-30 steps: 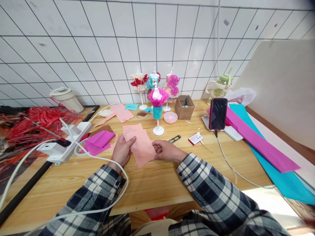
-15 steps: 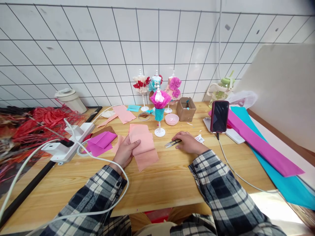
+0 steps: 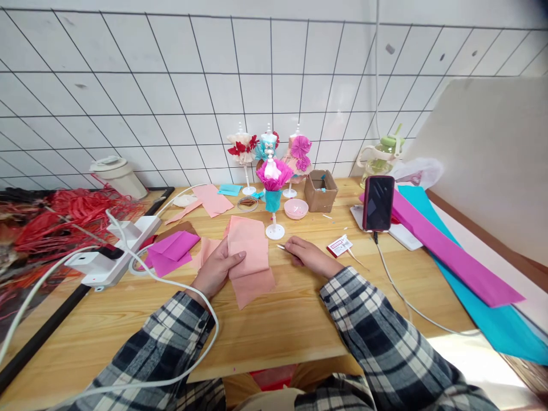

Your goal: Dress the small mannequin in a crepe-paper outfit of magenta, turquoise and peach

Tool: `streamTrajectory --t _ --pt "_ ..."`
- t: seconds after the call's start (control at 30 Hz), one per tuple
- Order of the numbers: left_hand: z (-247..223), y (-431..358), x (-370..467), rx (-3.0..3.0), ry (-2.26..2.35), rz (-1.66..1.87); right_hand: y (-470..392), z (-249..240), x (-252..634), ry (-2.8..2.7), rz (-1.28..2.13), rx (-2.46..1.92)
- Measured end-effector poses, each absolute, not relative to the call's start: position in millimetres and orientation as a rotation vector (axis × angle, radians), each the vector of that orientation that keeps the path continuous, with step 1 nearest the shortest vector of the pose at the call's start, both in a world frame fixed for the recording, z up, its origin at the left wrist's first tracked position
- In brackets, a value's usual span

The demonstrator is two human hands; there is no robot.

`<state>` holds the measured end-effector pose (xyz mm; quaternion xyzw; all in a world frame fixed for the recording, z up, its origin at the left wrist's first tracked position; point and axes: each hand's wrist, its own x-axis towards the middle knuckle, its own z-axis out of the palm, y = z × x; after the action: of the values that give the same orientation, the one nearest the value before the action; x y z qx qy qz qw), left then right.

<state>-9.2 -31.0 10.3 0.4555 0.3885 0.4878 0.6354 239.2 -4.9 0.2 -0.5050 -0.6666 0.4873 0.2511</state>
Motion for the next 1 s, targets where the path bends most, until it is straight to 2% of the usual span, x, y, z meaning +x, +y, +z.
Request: streamTrajectory --t 0.07,0.23,0.33,0.57,0.8,1.0 --pt "10.7 -32.5 -10.3 1.057 0.865 1.079 -7.3 -2.4 234.2 -1.810 1.410 -1.381" --pt "10.7 -36.3 -12.5 1.080 0.836 0.989 -10.6 -1.6 227.8 -1.868 1.358 -1.248" --pt "10.9 -37.1 -12.3 1.085 0.844 0.958 -12.9 6.0 227.0 -1.721 1.410 -1.252" --pt "14.3 -38.9 -3.5 1.118 0.821 0.970 -23.3 15.7 217.5 -1.228 1.826 -1.129" --pt "18.1 -40.6 2.7 1.134 0.814 0.953 -22.6 7.7 207.2 -1.199 1.596 -1.240" --pt "17.8 -41.2 -3.7 1.013 0.754 0.763 -23.2 10.3 207.9 -1.221 1.584 -1.213"
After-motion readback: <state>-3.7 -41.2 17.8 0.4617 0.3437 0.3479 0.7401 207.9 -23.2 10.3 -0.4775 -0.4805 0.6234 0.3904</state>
